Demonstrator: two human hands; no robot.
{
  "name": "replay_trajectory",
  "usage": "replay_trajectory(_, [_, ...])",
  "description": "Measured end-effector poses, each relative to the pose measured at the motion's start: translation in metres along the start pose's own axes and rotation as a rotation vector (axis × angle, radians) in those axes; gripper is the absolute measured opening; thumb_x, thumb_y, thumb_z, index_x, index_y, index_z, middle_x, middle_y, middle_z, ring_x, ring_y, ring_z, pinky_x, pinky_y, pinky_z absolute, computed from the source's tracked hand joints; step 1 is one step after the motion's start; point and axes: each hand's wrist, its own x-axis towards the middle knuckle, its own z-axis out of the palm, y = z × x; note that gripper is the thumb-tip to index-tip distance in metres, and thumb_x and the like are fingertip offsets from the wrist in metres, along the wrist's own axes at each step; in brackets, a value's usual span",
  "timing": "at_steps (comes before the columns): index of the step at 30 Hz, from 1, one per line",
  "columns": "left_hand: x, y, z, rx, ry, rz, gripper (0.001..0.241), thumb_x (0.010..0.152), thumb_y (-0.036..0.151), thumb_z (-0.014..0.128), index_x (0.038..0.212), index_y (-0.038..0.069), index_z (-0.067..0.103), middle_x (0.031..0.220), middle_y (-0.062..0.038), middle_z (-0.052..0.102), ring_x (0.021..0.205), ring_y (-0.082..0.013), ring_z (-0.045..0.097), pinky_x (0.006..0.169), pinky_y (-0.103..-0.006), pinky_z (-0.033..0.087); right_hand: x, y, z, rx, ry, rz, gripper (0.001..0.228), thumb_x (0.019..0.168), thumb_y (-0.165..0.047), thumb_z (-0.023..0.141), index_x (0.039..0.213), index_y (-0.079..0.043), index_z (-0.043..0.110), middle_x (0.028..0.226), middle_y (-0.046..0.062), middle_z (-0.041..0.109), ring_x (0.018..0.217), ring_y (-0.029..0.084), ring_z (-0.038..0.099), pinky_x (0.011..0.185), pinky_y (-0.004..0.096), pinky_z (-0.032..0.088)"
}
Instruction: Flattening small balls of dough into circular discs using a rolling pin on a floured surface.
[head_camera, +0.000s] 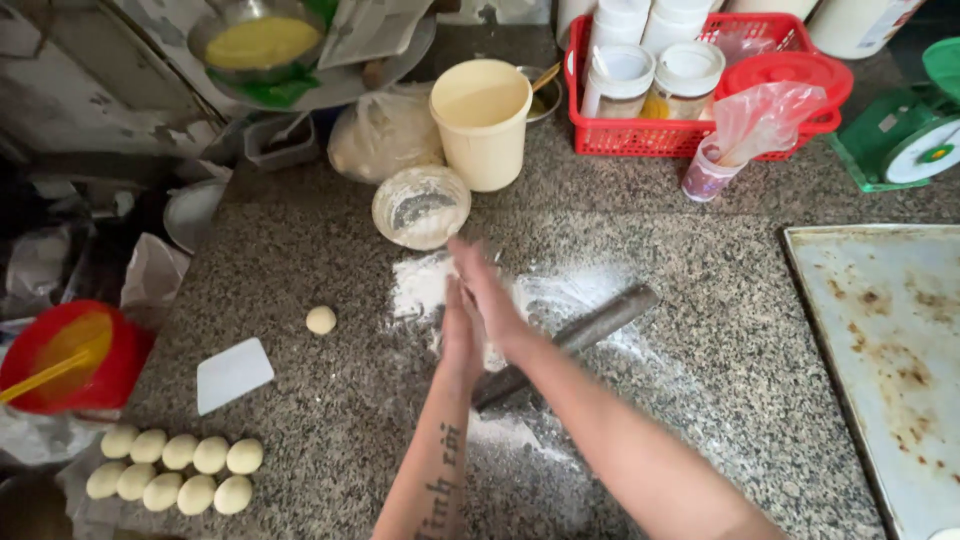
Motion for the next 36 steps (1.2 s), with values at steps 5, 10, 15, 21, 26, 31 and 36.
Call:
replay_trajectory(5, [0.018,-0.001,-0.045,-0.163,-0.082,-0.074,0.065,0.100,0.064,0.039,0.143,0.016,0.048,0.134,-0.007,0.061,0.121,-0.0222,0.058,0.108,-0.0411,0.045,-0.012,0.023,-0.010,-0.272,0.035,-0.175,0.051,0.104,-0.050,0.048,0.151,-0.031,0.051,0.159,0.002,0.047,0.150,0.025,0.038,0.112,0.048,0.038])
replay_trajectory(10, [-0.030,0.035,-0.038,-0.086,0.008,-0.058,0.074,0.097,0.069,0.039,0.150,0.018,0.051,0.162,-0.013,0.043,0.152,-0.0345,0.034,0.126,-0.0566,0.020,-0.057,0.045,-0.101,-0.452,-0.214,0.022,0.081,0.101,-0.068,0.026,0.153,-0.009,0.046,0.124,0.009,0.074,0.129,0.029,0.062,0.113,0.049,0.040])
replay_trajectory(15, [-0.075,0.039,-0.075,0.403,0.178,-0.019,0.070,0.106,0.049,0.042,0.156,0.001,0.038,0.155,-0.025,0.048,0.147,-0.0400,0.042,0.123,-0.0544,0.031,-0.091,0.039,-0.152,-0.917,-0.750,0.230,0.096,0.088,-0.086,0.045,0.161,-0.025,0.029,0.159,0.008,0.042,0.154,0.030,0.029,0.127,0.054,0.010])
replay_trajectory(21, [-0.092,0.035,-0.152,0.664,0.412,-0.085,0.046,0.112,0.034,0.043,0.149,0.007,0.050,0.143,-0.012,0.062,0.133,-0.0291,0.059,0.117,-0.0461,0.044,-0.101,0.125,-0.120,-1.042,-0.623,-0.102,0.062,0.091,-0.053,0.066,0.146,-0.033,0.046,0.133,0.000,0.052,0.136,0.029,0.044,0.119,0.061,0.026])
replay_trajectory(26, [-0.038,0.041,-0.273,0.951,0.407,0.031,0.045,0.108,0.042,0.057,0.137,0.009,0.064,0.132,-0.014,0.067,0.129,-0.0336,0.061,0.111,-0.0536,0.046,-0.113,0.079,-0.131,-0.964,-0.650,-0.046,0.051,0.100,-0.038,0.061,0.148,-0.028,0.047,0.133,0.002,0.053,0.136,0.029,0.047,0.117,0.053,0.035])
replay_trajectory(31, [-0.014,0.109,-0.243,1.150,0.274,0.113,0.047,0.106,0.023,0.058,0.144,-0.002,0.053,0.137,-0.028,0.059,0.131,-0.0486,0.055,0.111,-0.0632,0.042,-0.127,0.096,-0.132,-0.981,-0.521,0.141,0.053,0.098,-0.057,0.054,0.145,-0.034,0.044,0.133,0.001,0.053,0.132,0.026,0.057,0.109,0.048,0.049])
replay_trajectory(36, [0.095,0.118,-0.301,1.771,0.236,0.548,0.047,0.084,0.024,0.073,0.128,0.007,0.066,0.100,-0.022,0.072,0.081,-0.0444,0.069,0.066,-0.0526,0.055,-0.140,0.057,-0.118,-0.807,-0.243,0.630,0.054,0.097,-0.054,0.053,0.145,-0.032,0.047,0.111,0.004,0.063,0.084,0.018,0.065,0.070,0.033,0.060])
